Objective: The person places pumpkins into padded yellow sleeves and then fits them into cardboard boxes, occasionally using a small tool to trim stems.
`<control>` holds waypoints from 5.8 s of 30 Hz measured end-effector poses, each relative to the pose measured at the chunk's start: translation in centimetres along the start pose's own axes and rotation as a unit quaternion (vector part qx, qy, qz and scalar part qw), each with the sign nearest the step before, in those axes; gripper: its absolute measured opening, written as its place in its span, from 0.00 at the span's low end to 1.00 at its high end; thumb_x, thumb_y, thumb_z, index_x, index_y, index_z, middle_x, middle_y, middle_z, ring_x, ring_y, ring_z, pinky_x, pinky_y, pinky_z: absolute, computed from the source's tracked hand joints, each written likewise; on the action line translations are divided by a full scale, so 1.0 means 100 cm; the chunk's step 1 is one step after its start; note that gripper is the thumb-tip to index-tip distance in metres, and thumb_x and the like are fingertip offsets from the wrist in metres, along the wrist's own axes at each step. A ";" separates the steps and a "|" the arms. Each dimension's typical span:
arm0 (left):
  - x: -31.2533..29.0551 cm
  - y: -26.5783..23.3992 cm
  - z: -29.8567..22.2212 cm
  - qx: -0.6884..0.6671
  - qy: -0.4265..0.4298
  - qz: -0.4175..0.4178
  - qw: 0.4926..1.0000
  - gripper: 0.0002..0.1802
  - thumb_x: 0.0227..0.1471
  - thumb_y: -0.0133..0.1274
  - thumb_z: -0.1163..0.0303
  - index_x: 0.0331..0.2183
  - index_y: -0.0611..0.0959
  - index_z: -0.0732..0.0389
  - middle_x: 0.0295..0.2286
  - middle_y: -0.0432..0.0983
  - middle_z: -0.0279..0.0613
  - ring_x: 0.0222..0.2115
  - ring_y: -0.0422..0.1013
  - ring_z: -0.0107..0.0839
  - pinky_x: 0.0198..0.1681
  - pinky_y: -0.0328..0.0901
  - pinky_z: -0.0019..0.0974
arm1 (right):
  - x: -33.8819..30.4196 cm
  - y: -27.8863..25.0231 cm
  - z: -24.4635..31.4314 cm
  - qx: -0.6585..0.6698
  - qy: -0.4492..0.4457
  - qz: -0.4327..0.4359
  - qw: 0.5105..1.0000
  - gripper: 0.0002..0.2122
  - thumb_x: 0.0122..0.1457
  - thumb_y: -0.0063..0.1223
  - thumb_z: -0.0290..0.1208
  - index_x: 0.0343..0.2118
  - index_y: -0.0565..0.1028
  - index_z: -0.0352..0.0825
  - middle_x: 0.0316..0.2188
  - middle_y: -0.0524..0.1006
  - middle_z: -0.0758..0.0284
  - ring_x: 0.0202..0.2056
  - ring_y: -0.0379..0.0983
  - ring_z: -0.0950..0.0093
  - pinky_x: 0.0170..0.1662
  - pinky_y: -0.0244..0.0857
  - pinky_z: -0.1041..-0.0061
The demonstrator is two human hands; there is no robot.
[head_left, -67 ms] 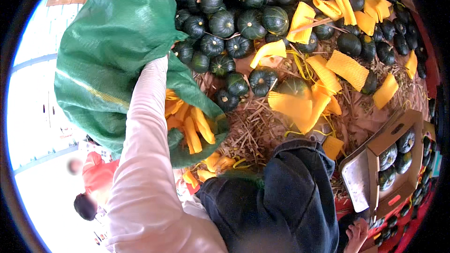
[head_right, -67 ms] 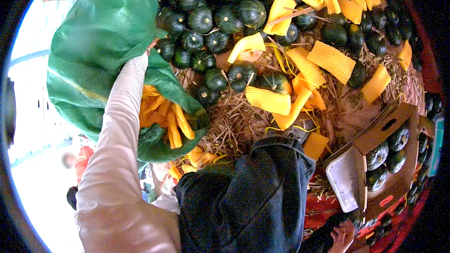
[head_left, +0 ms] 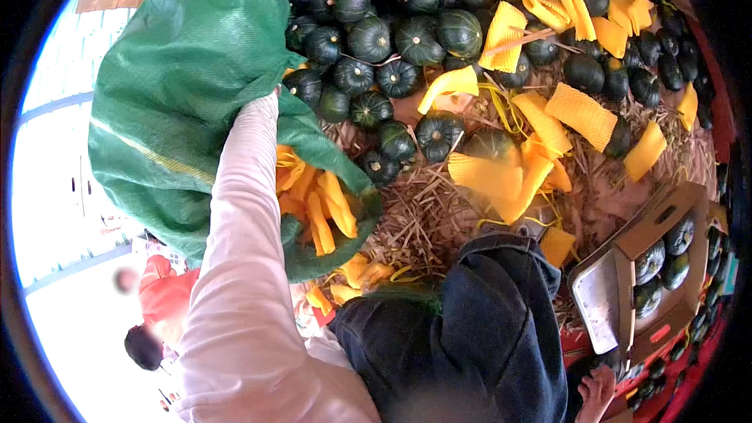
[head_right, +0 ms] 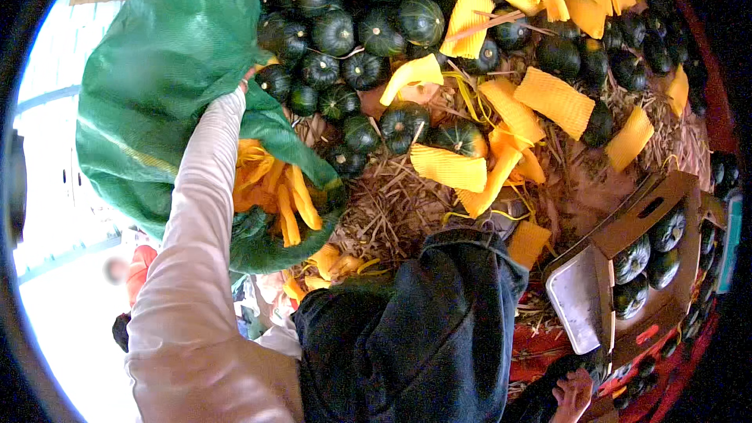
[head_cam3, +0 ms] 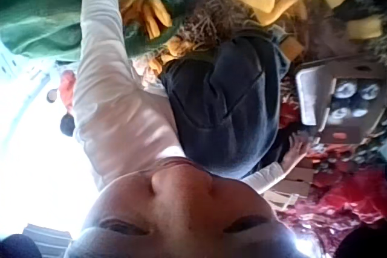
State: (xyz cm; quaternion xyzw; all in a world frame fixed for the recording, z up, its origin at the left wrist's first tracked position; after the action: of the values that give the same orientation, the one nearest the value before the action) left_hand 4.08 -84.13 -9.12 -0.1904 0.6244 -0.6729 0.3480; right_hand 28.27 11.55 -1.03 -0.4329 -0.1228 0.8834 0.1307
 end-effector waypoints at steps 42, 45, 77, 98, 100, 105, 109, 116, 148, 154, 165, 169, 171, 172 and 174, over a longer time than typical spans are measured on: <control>-0.096 -0.008 -0.251 -0.067 0.305 -0.174 0.934 0.39 0.38 0.62 0.55 0.50 0.69 0.65 0.46 0.66 0.58 0.46 0.63 0.54 0.52 0.58 0.48 | 0.083 0.420 0.140 0.309 0.012 0.373 0.875 0.33 0.44 0.65 0.35 0.51 0.63 0.28 0.38 0.75 0.59 0.37 0.74 0.70 0.39 0.70 0.73; -0.052 0.010 -0.250 -0.141 0.174 -0.126 0.967 0.47 0.30 0.68 0.50 0.45 0.64 0.70 0.43 0.67 0.65 0.43 0.67 0.54 0.50 0.61 0.44 | 0.092 0.434 0.133 0.329 -0.004 0.294 0.897 0.31 0.47 0.63 0.34 0.52 0.61 0.30 0.38 0.74 0.59 0.37 0.73 0.70 0.39 0.70 0.72; -0.214 -0.014 -0.249 -0.754 -0.006 0.541 0.372 0.36 0.53 0.36 0.42 0.56 0.64 0.55 0.54 0.60 0.55 0.53 0.59 0.57 0.50 0.58 0.66 | 0.068 0.250 0.124 0.464 -0.001 0.402 0.789 0.41 0.43 0.51 0.60 0.58 0.60 0.39 0.51 0.67 0.55 0.48 0.67 0.49 0.42 0.68 0.48; -0.710 -0.088 -0.700 -0.196 0.866 0.019 0.459 0.43 0.31 0.63 0.46 0.51 0.70 0.49 0.45 0.65 0.53 0.46 0.65 0.51 0.50 0.62 0.48 | 0.091 -0.051 0.060 -0.338 -0.270 -0.362 0.826 0.40 0.37 0.68 0.35 0.55 0.60 0.35 0.53 0.61 0.53 0.52 0.59 0.50 0.55 0.57 0.58; -0.739 -0.038 -0.728 -0.190 0.862 -0.006 0.469 0.44 0.31 0.62 0.43 0.53 0.69 0.43 0.49 0.59 0.54 0.50 0.60 0.53 0.51 0.60 0.53 | 0.125 -0.041 0.038 -0.390 -0.235 -0.347 0.820 0.39 0.41 0.66 0.33 0.57 0.59 0.34 0.56 0.59 0.52 0.54 0.58 0.50 0.55 0.58 0.58; -0.747 0.026 -0.738 -0.020 0.829 -0.027 0.558 0.43 0.47 0.49 0.41 0.61 0.53 0.42 0.59 0.48 0.48 0.55 0.54 0.48 0.54 0.52 0.56 | 0.059 -0.058 0.011 -0.121 -0.341 -0.350 0.864 0.15 0.49 0.57 0.26 0.41 0.72 0.27 0.43 0.72 0.52 0.47 0.68 0.56 0.50 0.63 0.66; -0.692 -0.019 -0.722 -0.222 0.854 -0.048 0.469 0.32 0.50 0.52 0.53 0.53 0.67 0.57 0.53 0.59 0.50 0.52 0.59 0.49 0.55 0.54 0.47 | 0.002 -0.079 -0.024 -0.028 -0.293 -0.413 0.862 0.10 0.51 0.55 0.22 0.37 0.74 0.30 0.36 0.75 0.55 0.39 0.73 0.58 0.42 0.67 0.67; -0.576 -0.074 -0.591 -0.321 0.764 -0.013 0.560 0.14 0.45 0.54 0.70 0.37 0.78 0.59 0.36 0.73 0.45 0.40 0.68 0.45 0.46 0.62 0.41 | 0.045 0.130 -0.015 -0.206 -0.263 -0.039 0.942 0.12 0.51 0.54 0.36 0.32 0.75 0.31 0.30 0.76 0.57 0.34 0.74 0.57 0.36 0.69 0.66; -0.625 0.013 -0.525 -0.092 0.891 0.017 0.444 0.06 0.48 0.53 0.70 0.28 0.74 0.61 0.28 0.67 0.47 0.33 0.66 0.49 0.35 0.61 0.46 | 0.140 0.125 -0.109 0.646 -0.037 -0.317 0.693 0.21 0.49 0.61 0.36 0.42 0.68 0.30 0.37 0.73 0.60 0.39 0.69 0.68 0.42 0.65 0.68; -0.556 -0.003 -0.499 -0.037 0.899 0.001 0.436 0.06 0.46 0.54 0.71 0.30 0.75 0.59 0.28 0.67 0.45 0.34 0.65 0.48 0.36 0.61 0.45 | 0.114 0.210 -0.078 0.697 -0.072 -0.292 0.651 0.23 0.49 0.63 0.33 0.45 0.70 0.27 0.42 0.74 0.60 0.41 0.71 0.70 0.42 0.67 0.70; -0.539 -0.049 -0.462 -0.143 0.836 0.068 0.525 0.09 0.46 0.55 0.73 0.33 0.78 0.64 0.33 0.71 0.47 0.37 0.69 0.45 0.41 0.64 0.39 | -0.128 0.009 -0.058 0.080 -0.205 -0.501 0.837 0.07 0.52 0.53 0.27 0.34 0.77 0.34 0.31 0.77 0.63 0.33 0.74 0.72 0.38 0.67 0.74; -0.543 -0.061 -0.471 -0.189 0.810 0.079 0.549 0.09 0.46 0.53 0.76 0.34 0.78 0.64 0.34 0.71 0.46 0.37 0.69 0.46 0.41 0.65 0.38 | -0.103 -0.075 -0.304 -0.025 0.034 -0.564 0.825 0.33 0.51 0.56 0.50 0.54 0.64 0.29 0.51 0.65 0.46 0.52 0.63 0.53 0.54 0.56 0.59; -0.532 -0.064 -0.470 -0.214 0.802 0.068 0.554 0.09 0.46 0.53 0.76 0.34 0.78 0.64 0.34 0.71 0.46 0.37 0.69 0.45 0.41 0.65 0.38 | -0.056 -0.040 -0.419 -0.143 0.240 -0.370 0.886 0.50 0.46 0.53 0.61 0.64 0.40 0.39 0.62 0.48 0.47 0.61 0.46 0.49 0.60 0.43 0.49; -0.534 -0.067 -0.467 -0.219 0.796 0.071 0.560 0.09 0.45 0.52 0.76 0.34 0.78 0.64 0.34 0.70 0.46 0.37 0.69 0.45 0.41 0.65 0.38 | -0.044 -0.025 -0.453 -0.200 0.317 -0.296 0.878 0.49 0.47 0.50 0.62 0.65 0.39 0.44 0.63 0.47 0.51 0.61 0.46 0.51 0.60 0.44 0.49; -0.530 -0.072 -0.464 -0.231 0.785 0.075 0.570 0.08 0.45 0.52 0.76 0.33 0.78 0.64 0.33 0.70 0.46 0.36 0.69 0.45 0.41 0.65 0.39 | -0.033 0.002 -0.472 -0.210 0.306 -0.346 0.862 0.37 0.56 0.44 0.53 0.64 0.43 0.49 0.63 0.49 0.62 0.60 0.49 0.54 0.56 0.51 0.50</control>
State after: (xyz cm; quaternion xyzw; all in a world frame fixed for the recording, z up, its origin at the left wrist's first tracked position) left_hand 6.73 -14.04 0.49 0.3861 0.7990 -0.3623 -0.2852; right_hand 67.82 15.19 -26.81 -0.6282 -0.4011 0.5583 0.3645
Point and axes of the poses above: each hand's wrist, its own x-axis towards the middle knuckle, its own y-axis out of the palm, z = x × y, the point moved 5 cm from there along x, towards the middle knuckle
